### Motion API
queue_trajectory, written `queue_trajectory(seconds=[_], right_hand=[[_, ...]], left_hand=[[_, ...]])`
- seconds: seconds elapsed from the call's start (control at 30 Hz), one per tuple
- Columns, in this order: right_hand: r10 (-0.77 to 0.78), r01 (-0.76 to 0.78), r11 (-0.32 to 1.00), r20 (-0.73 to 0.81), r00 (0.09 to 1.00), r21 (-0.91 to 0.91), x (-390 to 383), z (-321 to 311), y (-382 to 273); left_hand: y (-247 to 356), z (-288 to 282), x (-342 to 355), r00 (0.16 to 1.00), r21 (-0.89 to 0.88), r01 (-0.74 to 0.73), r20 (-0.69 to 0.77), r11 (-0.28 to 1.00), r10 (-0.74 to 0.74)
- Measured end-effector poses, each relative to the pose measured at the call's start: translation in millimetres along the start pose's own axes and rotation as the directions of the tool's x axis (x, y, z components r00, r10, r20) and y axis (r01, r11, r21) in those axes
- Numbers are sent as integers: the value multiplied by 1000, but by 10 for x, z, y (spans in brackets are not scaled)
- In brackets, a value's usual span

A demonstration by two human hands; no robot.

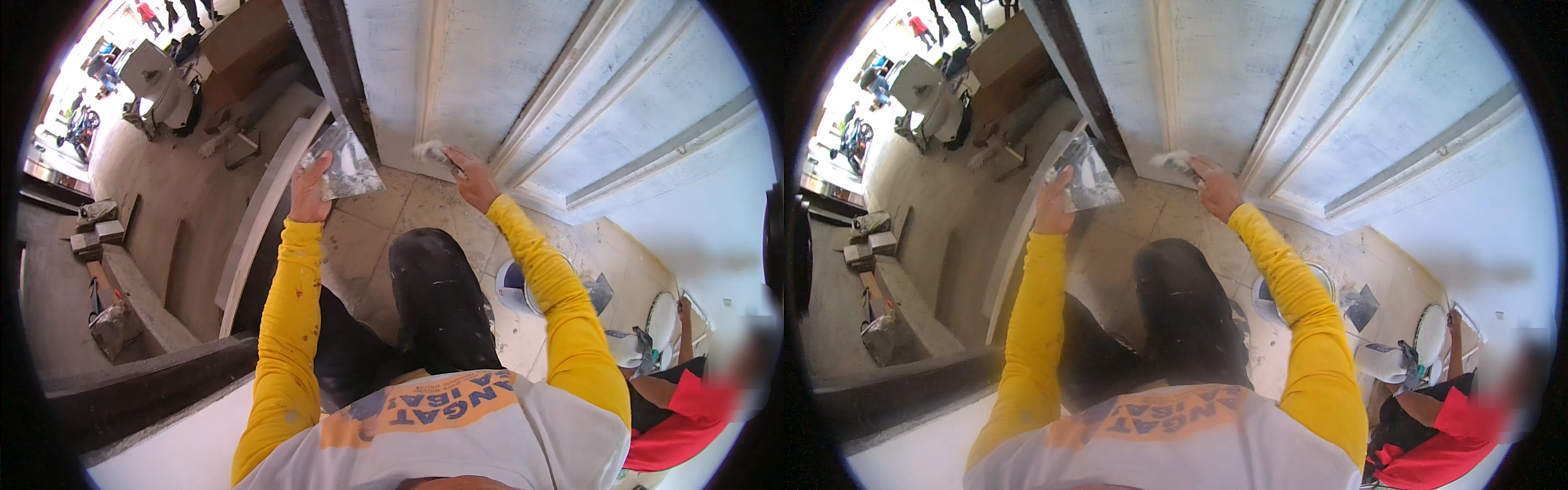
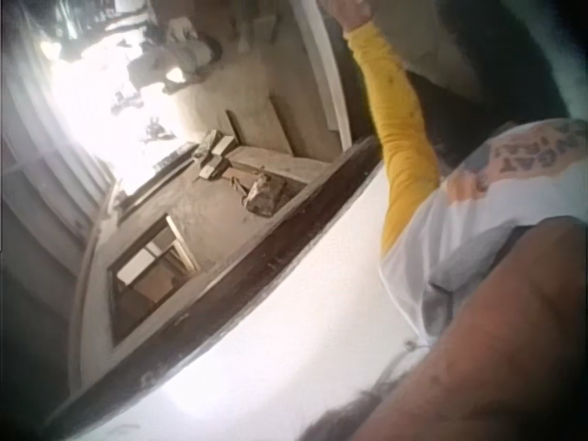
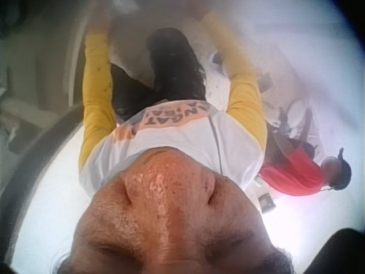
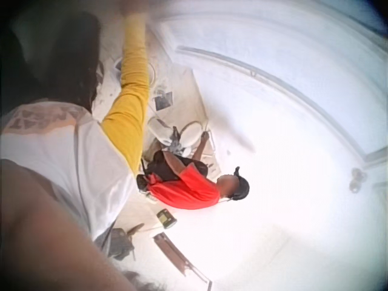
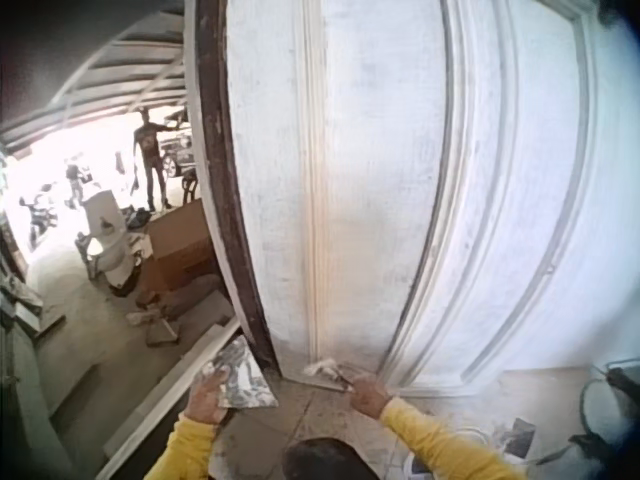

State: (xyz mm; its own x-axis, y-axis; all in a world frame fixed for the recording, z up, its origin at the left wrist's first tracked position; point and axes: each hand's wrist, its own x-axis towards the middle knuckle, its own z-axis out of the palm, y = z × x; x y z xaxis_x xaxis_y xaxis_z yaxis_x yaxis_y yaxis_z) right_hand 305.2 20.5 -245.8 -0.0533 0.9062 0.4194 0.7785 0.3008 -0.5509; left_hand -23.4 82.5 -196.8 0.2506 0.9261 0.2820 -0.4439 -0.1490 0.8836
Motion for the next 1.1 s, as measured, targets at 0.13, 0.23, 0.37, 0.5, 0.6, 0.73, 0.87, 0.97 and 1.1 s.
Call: queue_trajectory(seconds=[0.13,0.23,0.37,0.5,0.6,0.73,0.87,0.97,1.1], right_hand=[[548,-498,747,18,837,440,-263,752,777],[695,-611,557,88,714,562,-181,995,771],[688,-609,643,-1,726,464,-146,1288,867],[663,-615,670,37,748,416,68,1250,365],[620,-572,771,-125,775,280,77,1470,378],[371,-312,916,-234,899,252,-245,1415,414],[617,-563,719,-3,787,409,-294,1185,376],[646,-616,720,17,763,318,-96,1158,420],[701,-705,703,69,709,96,86,1478,429]], left_hand=[[-40,8,-4,998,-71,62,12,996,-62],[-2,79,-6,998,-57,57,-1,997,-57],[-64,83,64,973,-200,224,-10,954,-230],[25,155,6,983,-188,179,-9,966,-184],[31,278,73,936,-340,327,-14,882,-352],[-45,196,13,979,-149,204,22,968,-203],[-24,189,29,959,-174,283,27,943,-283],[-52,162,-11,971,-127,237,42,963,-234],[-14,272,53,938,-271,328,-20,905,-346]])
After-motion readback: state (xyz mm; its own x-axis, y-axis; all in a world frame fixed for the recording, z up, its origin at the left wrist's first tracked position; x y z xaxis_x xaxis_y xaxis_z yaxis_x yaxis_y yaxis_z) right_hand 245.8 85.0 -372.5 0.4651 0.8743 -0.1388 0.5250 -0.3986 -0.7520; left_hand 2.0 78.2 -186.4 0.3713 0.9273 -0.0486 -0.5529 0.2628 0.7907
